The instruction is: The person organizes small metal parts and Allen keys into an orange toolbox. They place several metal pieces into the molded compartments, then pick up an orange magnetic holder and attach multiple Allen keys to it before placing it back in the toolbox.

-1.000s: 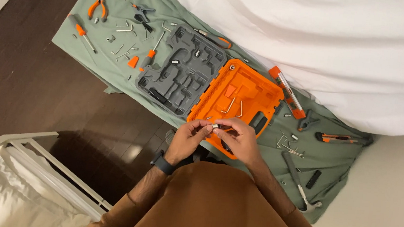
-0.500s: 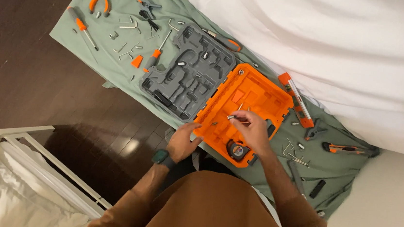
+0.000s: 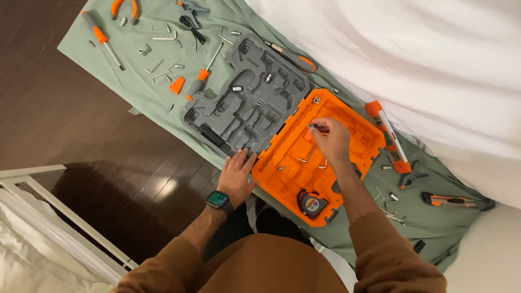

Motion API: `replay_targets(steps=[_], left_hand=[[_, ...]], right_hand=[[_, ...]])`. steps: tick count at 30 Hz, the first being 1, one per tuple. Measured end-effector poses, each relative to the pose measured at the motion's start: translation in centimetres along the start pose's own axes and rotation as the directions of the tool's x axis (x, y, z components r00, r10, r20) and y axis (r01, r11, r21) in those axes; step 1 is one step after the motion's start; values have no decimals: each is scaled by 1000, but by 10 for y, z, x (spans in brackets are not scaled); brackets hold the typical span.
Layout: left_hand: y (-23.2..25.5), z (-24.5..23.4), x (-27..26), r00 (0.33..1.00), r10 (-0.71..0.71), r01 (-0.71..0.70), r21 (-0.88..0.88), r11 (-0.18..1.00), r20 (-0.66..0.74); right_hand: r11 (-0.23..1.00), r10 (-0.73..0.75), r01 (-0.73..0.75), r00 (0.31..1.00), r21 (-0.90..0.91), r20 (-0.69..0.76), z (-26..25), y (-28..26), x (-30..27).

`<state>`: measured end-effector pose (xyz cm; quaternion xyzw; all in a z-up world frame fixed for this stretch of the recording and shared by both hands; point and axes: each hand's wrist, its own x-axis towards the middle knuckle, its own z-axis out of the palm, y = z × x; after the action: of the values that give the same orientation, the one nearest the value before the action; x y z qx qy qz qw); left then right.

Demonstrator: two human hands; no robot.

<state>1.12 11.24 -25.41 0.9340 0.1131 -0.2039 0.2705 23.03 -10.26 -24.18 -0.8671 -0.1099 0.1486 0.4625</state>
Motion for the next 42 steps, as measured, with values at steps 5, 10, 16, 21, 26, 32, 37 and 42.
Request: replay_targets(steps=[5,10,16,21,26,32,37,42], left_hand=[[0,-2,-2,1000,6,-6,15,1000,-1],[4,-5,-3,1000,-9,9,8,1000,6],[5,-11,-5,999,-3,3,14,1000,53],[7,-16,-6,996,-16,15,15,1000,89],[10,-21,-7,994,-31,31,1,1000,105],[9,-17,-11,997,0,1,-14,1000,78],[12,-24,-8,996,-2,1,7,1000,91],[14,-29,-6,991,-1,5,-30,1000,134]], right_hand=[[998,-30,26,998,-59,-54,21,13,26],[981,-61,51,997,-186,-51,37,30,43],[915,-8,7,1000,-403,0,47,29,52],[822,113,-49,990,-567,79,52,25,57],[762,182,-105,982,-639,55,60,22,61],[820,146,-98,988,-564,41,55,8,49],[819,142,-134,989,-558,-29,62,15,59],[849,248,-195,968,-491,44,42,-37,51]])
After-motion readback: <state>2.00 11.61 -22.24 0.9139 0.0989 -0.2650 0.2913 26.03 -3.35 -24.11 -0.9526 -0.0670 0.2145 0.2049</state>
